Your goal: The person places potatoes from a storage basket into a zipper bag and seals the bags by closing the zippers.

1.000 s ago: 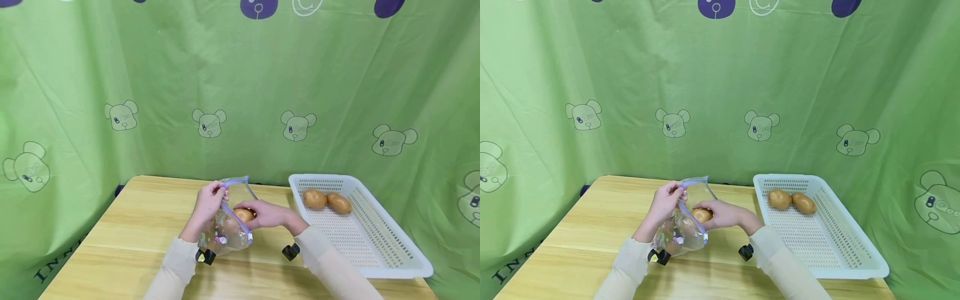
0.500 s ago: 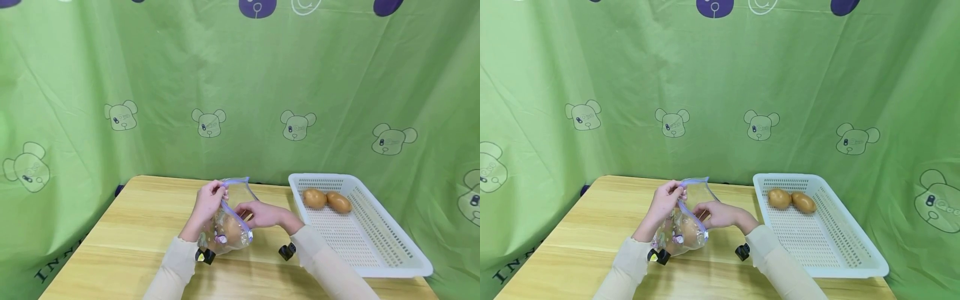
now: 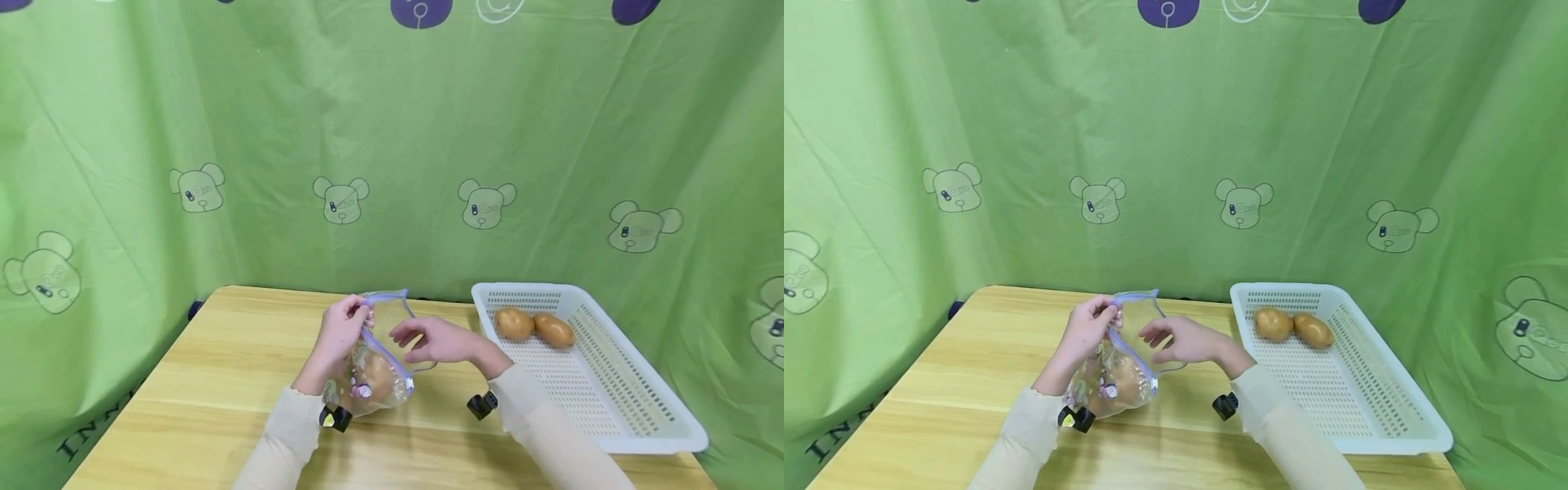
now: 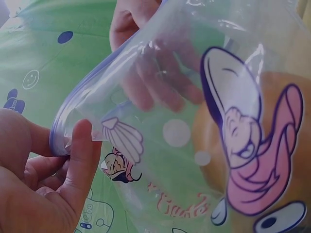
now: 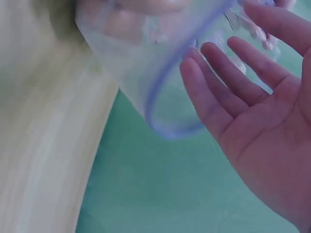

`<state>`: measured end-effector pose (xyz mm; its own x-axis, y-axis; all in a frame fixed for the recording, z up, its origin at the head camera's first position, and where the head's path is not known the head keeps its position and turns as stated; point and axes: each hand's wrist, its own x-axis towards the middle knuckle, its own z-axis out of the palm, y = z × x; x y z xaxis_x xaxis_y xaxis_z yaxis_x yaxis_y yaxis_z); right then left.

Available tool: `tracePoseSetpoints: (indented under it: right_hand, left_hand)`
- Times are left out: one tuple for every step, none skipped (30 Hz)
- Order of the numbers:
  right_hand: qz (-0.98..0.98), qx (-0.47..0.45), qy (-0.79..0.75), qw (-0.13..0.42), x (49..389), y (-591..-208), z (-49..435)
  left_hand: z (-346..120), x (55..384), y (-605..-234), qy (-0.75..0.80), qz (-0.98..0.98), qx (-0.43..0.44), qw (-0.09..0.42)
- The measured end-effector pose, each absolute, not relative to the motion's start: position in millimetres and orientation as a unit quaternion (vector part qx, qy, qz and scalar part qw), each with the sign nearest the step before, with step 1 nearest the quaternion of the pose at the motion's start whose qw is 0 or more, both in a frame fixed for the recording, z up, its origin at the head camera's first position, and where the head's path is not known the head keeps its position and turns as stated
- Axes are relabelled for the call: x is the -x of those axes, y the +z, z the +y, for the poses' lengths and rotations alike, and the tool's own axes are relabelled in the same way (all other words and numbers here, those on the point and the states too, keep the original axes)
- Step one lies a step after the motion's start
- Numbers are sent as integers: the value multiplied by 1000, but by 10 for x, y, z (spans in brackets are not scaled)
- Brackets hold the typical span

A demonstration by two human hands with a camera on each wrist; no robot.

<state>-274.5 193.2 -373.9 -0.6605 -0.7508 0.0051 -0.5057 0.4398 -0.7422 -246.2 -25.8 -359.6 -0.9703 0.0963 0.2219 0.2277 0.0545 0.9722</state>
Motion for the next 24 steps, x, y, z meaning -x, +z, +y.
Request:
tracePoseSetpoints:
  right_hand:
    - [833, 376, -373, 158, 2744, -3701, 1973]
    - [833, 376, -376, 150, 2750, -3672, 2019]
    - [834, 377, -379, 141, 2758, -3646, 2070]
    - [833, 377, -382, 131, 2771, -3623, 2124]
    - [832, 376, -389, 121, 2780, -3595, 2179]
    - [833, 376, -391, 108, 2792, -3571, 2239]
    - [833, 375, -394, 97, 2807, -3549, 2300]
    - [836, 370, -397, 84, 2821, -3528, 2363]
    - [841, 362, -396, 74, 2833, -3506, 2428]
    - [844, 351, -399, 68, 2843, -3484, 2491]
    - [850, 340, -399, 60, 2853, -3465, 2555]
    - [855, 327, -399, 55, 2863, -3449, 2618]
    - [859, 313, -401, 53, 2876, -3439, 2682]
    - [865, 299, -400, 48, 2893, -3433, 2746]
    - [870, 287, -398, 42, 2912, -3434, 2812]
    - [874, 277, -397, 35, 2935, -3436, 2873]
    - [879, 270, -393, 26, 2964, -3446, 2936]
    - [882, 263, -390, 20, 2991, -3455, 2997]
    - [887, 251, -388, 17, 3013, -3463, 3057]
    - [892, 239, -384, 14, 3035, -3476, 3117]
    - [896, 226, -382, 13, 3053, -3490, 3174]
    - [899, 217, -381, 13, 3068, -3503, 3231]
    - [901, 209, -379, 12, 3082, -3519, 3290]
    - [903, 200, -379, 13, 3093, -3535, 3346]
  left_hand:
    - [-257, 2458, -3596, -678, -724, 114, 51]
    - [-256, 2473, -3617, -681, -722, 113, 51]
    - [-255, 2494, -3646, -683, -720, 114, 51]
    - [-254, 2521, -3681, -685, -718, 112, 52]
    - [-255, 2544, -3713, -686, -717, 112, 53]
    - [-255, 2565, -3739, -686, -717, 112, 54]
    - [-255, 2585, -3764, -687, -716, 111, 55]
    - [-254, 2602, -3784, -686, -716, 111, 56]
    - [-255, 2610, -3793, -684, -718, 113, 58]
    - [-255, 2614, -3798, -682, -719, 115, 60]
    - [-256, 2616, -3801, -681, -720, 116, 61]
    - [-257, 2620, -3803, -680, -722, 116, 60]
    - [-259, 2622, -3806, -679, -722, 116, 59]
    - [-262, 2623, -3809, -679, -723, 115, 58]
    - [-265, 2622, -3809, -679, -723, 115, 56]
    - [-267, 2620, -3808, -678, -724, 115, 54]
    - [-270, 2617, -3806, -678, -724, 115, 51]
    - [-272, 2586, -3772, -677, -725, 116, 52]
    - [-275, 2556, -3736, -676, -726, 116, 51]
    - [-276, 2522, -3695, -676, -727, 115, 49]
    - [-277, 2483, -3650, -675, -727, 115, 49]
    - [-277, 2483, -3653, -675, -728, 114, 49]
    - [-278, 2482, -3658, -675, -728, 113, 50]
    - [-278, 2483, -3664, -675, -728, 113, 53]
